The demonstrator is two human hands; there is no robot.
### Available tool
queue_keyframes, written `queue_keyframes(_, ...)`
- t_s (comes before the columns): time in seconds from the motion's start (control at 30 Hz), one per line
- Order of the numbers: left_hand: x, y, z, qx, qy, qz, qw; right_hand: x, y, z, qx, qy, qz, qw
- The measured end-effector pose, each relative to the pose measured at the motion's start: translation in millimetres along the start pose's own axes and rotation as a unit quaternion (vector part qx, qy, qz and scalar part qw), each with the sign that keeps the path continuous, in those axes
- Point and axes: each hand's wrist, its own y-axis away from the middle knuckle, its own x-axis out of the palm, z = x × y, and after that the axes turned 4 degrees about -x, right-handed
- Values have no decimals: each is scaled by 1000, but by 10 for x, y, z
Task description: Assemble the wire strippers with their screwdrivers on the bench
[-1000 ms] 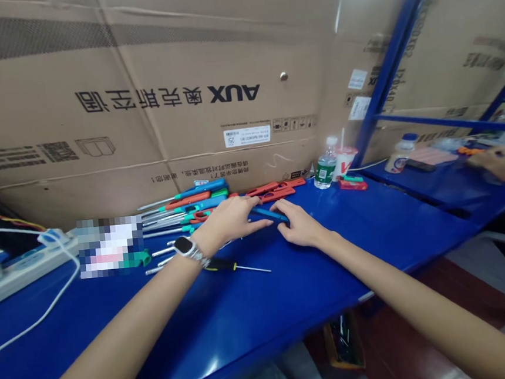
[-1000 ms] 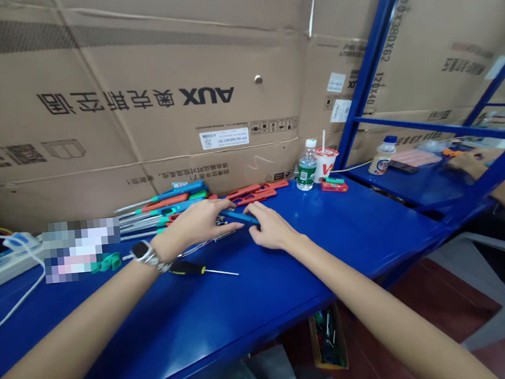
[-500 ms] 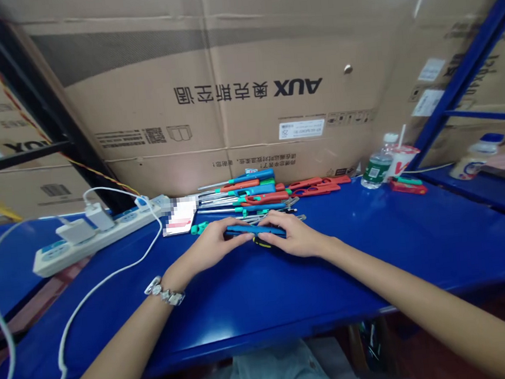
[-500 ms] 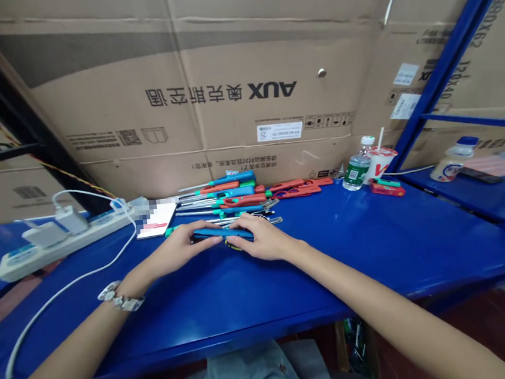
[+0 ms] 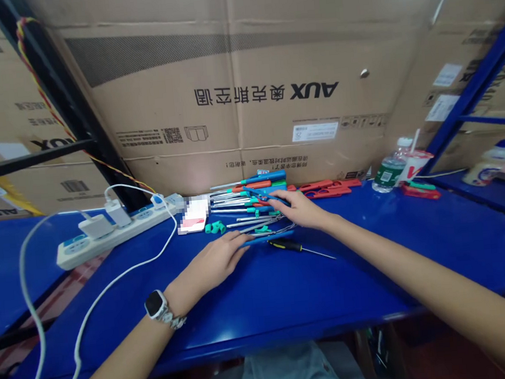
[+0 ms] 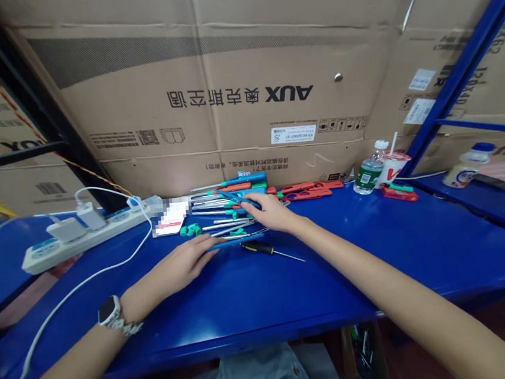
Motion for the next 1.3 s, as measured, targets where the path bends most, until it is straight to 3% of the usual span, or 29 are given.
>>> queue_keyframes(0.2,33,140,-52,4,-51,0,999,-56,-441,-195,-13,264,65,962)
queue_keyframes(0.33,-3,155,-88,8,-57,6,998,-20,-546,-291,20,284,85,955)
queue_keyframes(0.5,-31,152,-86,35,-82,-5,996,15,-514,-347,45,251,35,966)
queue_keyframes(0.67,-68,162,-99,61,-85,-45,993,7,-227,-107,1,169,-54,984)
queue_keyframes(0.77,-103,230,-98,54,-62,-47,996,50,140,90,-51,91,-42,994)
queue_keyframes(0.87,-136,337,-77,25,-32,-29,999,115,479,177,-60,69,-3,996)
queue_keyframes(0.97,-148,413,-53,13,-12,-14,1000,134,565,137,-44,71,-14,996)
queue_keyframes(1.07,-131,419,-39,32,-5,0,999,75,346,44,-40,88,-54,994)
queue_keyframes(1.13,-112,401,-34,46,-9,2,999,17,107,-18,-23,146,-49,988)
queue_keyframes(1.3,-118,347,-20,63,-47,-59,995,-61,-427,-164,36,268,26,962)
